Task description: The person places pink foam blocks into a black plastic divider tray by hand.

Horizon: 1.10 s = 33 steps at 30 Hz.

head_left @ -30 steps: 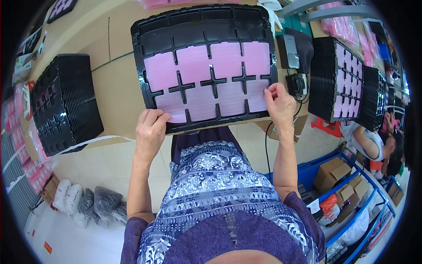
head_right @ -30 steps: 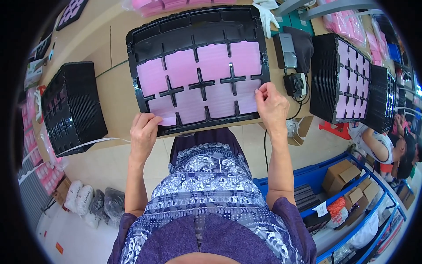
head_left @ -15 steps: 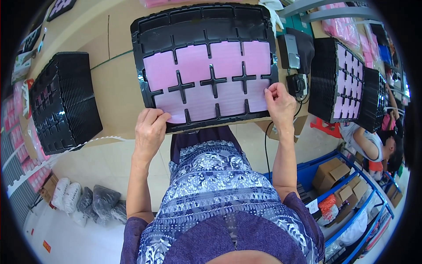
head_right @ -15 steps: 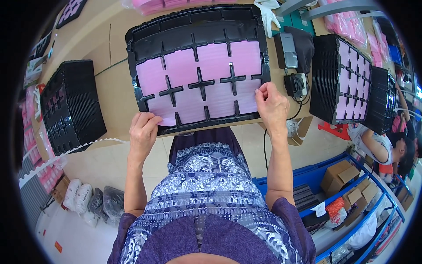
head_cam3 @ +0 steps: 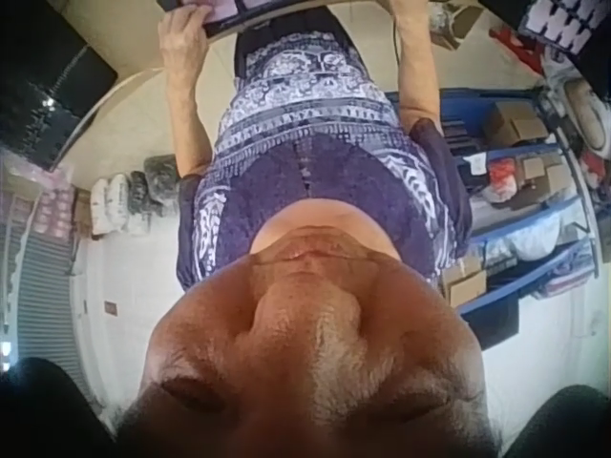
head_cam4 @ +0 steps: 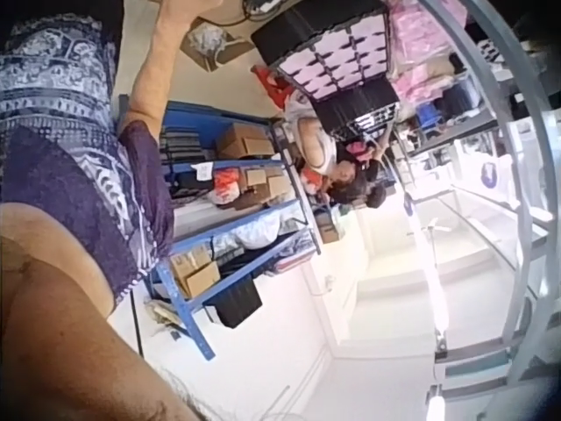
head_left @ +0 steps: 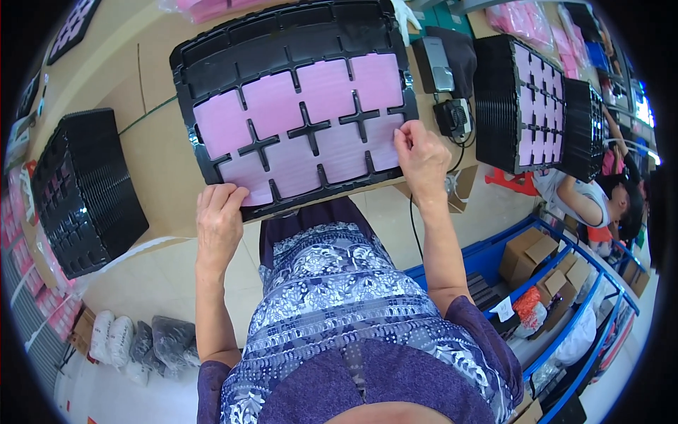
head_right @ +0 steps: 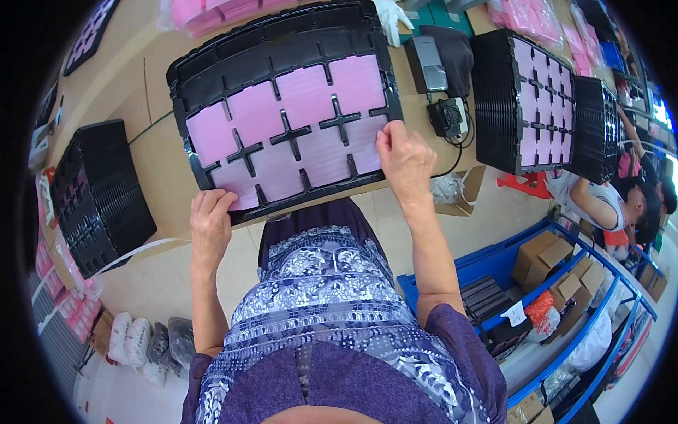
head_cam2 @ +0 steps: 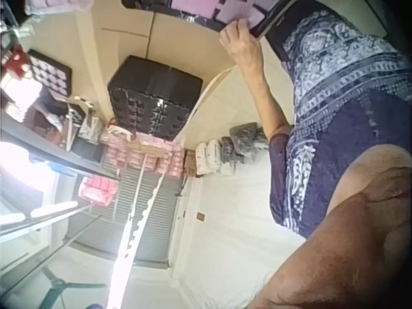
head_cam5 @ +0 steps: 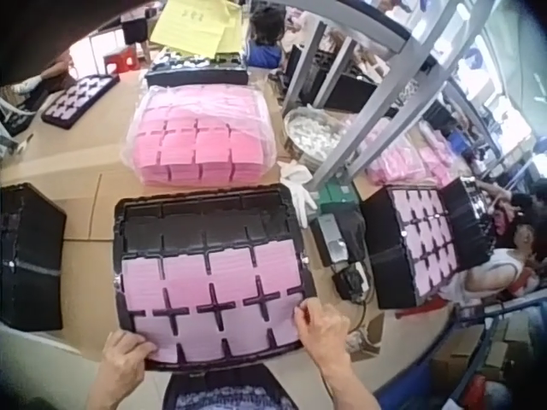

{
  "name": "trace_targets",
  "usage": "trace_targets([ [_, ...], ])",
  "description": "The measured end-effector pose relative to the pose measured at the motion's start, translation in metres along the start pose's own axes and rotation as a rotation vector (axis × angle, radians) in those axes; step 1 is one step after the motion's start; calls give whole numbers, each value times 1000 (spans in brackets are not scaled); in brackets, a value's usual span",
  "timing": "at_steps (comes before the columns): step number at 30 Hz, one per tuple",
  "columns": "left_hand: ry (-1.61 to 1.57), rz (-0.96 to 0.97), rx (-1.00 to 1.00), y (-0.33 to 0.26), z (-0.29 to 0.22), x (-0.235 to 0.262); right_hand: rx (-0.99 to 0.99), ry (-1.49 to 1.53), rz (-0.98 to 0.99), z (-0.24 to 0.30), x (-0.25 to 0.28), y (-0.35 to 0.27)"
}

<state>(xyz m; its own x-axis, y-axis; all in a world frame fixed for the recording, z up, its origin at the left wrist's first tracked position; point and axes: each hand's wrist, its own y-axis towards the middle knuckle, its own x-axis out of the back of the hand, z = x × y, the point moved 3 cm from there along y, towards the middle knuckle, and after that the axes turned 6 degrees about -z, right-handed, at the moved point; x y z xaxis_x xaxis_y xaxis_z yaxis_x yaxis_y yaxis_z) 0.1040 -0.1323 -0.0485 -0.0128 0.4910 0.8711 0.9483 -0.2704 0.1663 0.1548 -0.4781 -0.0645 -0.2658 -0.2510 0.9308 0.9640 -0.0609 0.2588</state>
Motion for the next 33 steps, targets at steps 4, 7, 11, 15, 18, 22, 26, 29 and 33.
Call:
trace_targets([
  [4,-14,86,88,1,-7,3,-59,50,-73,0,7,-4],
  [7,69,115,72,3,-15,1,161,38,-131,-12,10,-3],
  [11,85,111,102,-3,-21,-10,485,93,47,-6,14,-28],
  [15,254,154,30,-8,-25,-15,475,-21,170,-10,15,-44],
  [18,349,181,17,1,-30,-21,407,-74,205,6,10,-41],
  [22,407,157,-50,-3,-24,-20,455,-73,218,-11,10,-46],
  [26,367,118,-90,-1,-20,-7,433,78,117,-15,19,-35],
  [29,147,38,2,19,-10,-7,489,202,-189,-9,14,16],
  [33,214,-254,-28,55,13,-13,542,281,-99,-4,-10,74],
])
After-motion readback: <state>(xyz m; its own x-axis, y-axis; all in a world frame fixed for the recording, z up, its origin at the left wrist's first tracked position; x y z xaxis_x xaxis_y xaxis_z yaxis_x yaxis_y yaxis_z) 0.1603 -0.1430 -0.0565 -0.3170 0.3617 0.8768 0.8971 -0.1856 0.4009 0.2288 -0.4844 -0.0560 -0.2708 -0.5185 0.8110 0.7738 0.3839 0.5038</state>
